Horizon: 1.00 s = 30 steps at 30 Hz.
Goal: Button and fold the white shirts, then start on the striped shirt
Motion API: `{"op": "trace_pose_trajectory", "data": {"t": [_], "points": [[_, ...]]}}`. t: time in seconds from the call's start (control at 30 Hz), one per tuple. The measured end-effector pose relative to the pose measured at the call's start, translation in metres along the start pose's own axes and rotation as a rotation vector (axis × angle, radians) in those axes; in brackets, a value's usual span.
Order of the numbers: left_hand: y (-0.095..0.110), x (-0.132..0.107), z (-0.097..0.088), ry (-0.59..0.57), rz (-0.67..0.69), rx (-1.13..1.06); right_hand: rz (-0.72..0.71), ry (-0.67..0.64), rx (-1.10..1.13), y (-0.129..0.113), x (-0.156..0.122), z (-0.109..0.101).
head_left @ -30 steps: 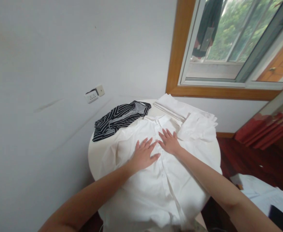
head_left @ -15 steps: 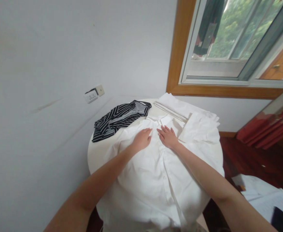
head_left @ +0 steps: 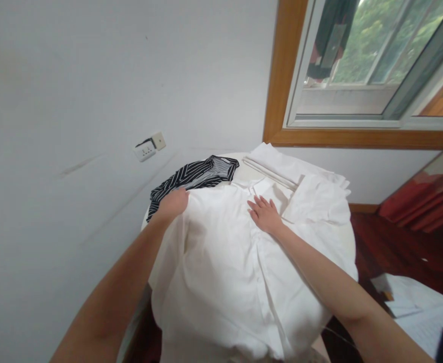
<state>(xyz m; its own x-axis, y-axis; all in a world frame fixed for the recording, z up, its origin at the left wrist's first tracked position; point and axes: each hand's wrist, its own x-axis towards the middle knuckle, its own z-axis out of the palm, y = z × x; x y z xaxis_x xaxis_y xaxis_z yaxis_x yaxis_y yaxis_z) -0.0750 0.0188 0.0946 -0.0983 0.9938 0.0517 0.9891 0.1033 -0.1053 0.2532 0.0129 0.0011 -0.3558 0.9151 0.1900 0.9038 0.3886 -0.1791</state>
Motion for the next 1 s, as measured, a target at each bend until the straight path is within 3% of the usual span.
{"op": "trace_pose_trajectory", "data": {"t": [0.13, 0.33, 0.43, 0.53, 0.63, 0.73, 0.83, 1.0], "points": [[-0.014, 0.005, -0.012, 0.052, 0.038, 0.064, -0.001, 0.008, -0.007, -0.001, -0.001, -0.001], [-0.036, 0.026, -0.007, -0.083, 0.223, 0.237, -0.009, -0.002, -0.022, -0.003, -0.002, -0.002], [-0.016, 0.033, -0.003, 0.037, 0.276, 0.227, -0.001, -0.011, -0.027, -0.003, -0.002, -0.002], [0.026, 0.034, 0.0, 0.245, 0.307, 0.151, -0.002, -0.015, -0.029, -0.003, -0.002, -0.003], [0.073, 0.032, 0.012, 0.284, 0.384, 0.024, -0.005, -0.015, -0.033, -0.002, -0.001, -0.002], [0.105, 0.032, 0.03, 0.316, 0.272, -0.059, -0.004, -0.012, -0.041, -0.002, -0.001, -0.002], [0.114, 0.037, 0.044, 0.304, 0.119, -0.081, -0.006, -0.011, -0.039, -0.002, -0.001, -0.002], [0.101, 0.051, 0.045, 0.306, -0.003, -0.081, 0.002, -0.007, -0.019, -0.003, -0.001, -0.004]]}}
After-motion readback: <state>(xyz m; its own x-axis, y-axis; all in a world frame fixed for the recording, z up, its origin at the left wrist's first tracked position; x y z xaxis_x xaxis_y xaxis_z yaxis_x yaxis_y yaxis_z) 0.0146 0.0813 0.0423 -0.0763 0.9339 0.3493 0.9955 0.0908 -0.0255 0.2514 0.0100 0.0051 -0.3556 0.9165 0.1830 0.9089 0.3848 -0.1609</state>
